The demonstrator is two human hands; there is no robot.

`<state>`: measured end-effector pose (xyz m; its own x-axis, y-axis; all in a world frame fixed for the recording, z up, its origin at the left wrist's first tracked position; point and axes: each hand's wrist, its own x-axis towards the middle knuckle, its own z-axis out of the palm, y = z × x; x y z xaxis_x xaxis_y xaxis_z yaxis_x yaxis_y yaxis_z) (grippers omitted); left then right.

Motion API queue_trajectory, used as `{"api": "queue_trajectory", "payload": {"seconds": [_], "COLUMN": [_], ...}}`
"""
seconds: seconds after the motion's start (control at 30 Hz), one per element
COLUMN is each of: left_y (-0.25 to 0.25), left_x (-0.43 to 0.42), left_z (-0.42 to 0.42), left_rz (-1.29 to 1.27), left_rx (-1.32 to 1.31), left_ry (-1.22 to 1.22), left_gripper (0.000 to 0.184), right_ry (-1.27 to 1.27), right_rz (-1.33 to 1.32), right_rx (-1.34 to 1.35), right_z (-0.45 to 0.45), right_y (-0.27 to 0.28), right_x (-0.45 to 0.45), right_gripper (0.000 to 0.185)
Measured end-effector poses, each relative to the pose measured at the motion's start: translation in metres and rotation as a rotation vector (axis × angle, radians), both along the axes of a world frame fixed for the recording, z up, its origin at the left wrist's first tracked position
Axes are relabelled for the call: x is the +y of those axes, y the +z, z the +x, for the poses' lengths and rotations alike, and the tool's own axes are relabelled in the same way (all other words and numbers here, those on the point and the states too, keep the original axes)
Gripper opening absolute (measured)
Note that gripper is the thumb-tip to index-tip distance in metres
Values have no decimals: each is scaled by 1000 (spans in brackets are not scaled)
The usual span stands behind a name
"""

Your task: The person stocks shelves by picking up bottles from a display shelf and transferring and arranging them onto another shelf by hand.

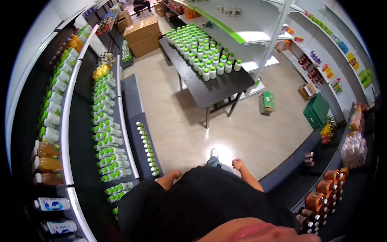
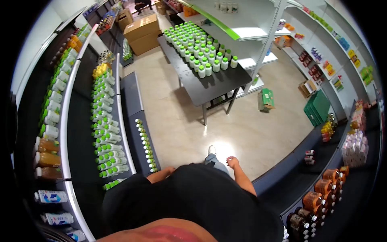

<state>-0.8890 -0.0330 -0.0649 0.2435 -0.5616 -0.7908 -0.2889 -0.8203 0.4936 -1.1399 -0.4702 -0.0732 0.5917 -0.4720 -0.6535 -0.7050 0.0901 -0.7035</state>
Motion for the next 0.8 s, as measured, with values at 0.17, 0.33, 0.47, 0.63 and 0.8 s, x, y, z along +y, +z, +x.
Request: {"api": "queue_trajectory", "payload": {"seconds": [0.17,0.33,0.47,0.63,0.8], "left_y": [19,32,54,48,54], "left_x": [-50,-93,-120,-150,-158], "left_z": [20,72,92,95,98], "left_rz": [-198,-255,-80,-219,-219], "left_rx": [26,60,16,-216,-208], "left_ry": [361,564,467,335,557], "left_gripper": [30,36,33,36,39], "right_ry": [288,194,22,100,558], "right_rz": [-149,20,54,80,115], "right_rx": [114,201,99,234,398], "right_z": [50,90,101,95,92], "right_y": [-17,-3,-36,-38,-92], "right_x": [-36,-80,-106,-116,-127], "right_gripper": [24,24,18,23,29]}}
